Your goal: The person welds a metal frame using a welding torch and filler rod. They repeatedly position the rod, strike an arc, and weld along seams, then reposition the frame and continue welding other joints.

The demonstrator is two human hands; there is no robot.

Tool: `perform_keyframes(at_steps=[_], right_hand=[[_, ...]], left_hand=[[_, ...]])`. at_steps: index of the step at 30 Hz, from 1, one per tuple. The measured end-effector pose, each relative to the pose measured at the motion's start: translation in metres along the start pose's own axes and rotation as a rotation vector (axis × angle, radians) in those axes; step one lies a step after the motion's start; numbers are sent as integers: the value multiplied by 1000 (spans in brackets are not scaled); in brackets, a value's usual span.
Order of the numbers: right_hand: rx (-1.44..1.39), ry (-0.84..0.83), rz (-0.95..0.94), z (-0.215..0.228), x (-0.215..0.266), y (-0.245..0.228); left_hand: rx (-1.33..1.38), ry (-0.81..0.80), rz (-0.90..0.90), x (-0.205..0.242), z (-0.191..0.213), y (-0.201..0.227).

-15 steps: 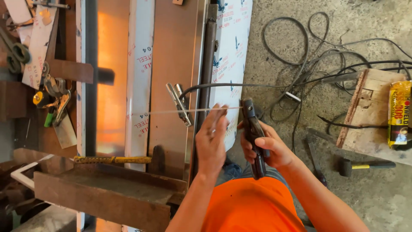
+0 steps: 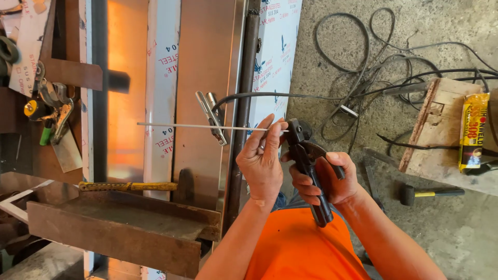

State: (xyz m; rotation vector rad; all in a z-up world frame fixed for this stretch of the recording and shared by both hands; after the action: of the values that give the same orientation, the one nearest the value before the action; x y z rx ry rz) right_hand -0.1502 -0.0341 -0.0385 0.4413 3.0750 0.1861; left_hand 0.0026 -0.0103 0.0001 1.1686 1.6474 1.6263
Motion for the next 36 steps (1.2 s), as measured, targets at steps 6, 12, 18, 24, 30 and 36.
perform_keyframes(at_steps=[6, 12, 18, 24, 30, 36], right_hand=[[19, 58, -21, -4, -1, -2], [29, 57, -17, -1, 1, -1], [196, 82, -34, -11, -8, -2], [513, 102, 9, -15, -6, 2], [352, 63, 28, -16, -6, 0], [340, 72, 27, -13, -6, 1]], left_hand=[[40, -10, 78, 1, 2, 1], [-15, 24, 64, 4, 0, 1], [30, -2, 55, 6, -1, 6], [259, 78, 112, 6, 3, 11], [225, 90, 49, 5, 2, 8], [250, 81, 112, 7, -1, 10]])
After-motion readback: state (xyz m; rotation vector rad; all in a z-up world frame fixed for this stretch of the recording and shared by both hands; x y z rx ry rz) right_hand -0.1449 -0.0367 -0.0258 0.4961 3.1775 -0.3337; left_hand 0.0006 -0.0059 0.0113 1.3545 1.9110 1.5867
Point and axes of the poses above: each hand's wrist, its own x-axis away from the middle knuckle, its own z-axis out of the back of the hand, y = z × x, the point moved 1 cm from there along -x, towards the middle knuckle, and after that the axes turned 15 degrees about -y, right-handed, at the moved point
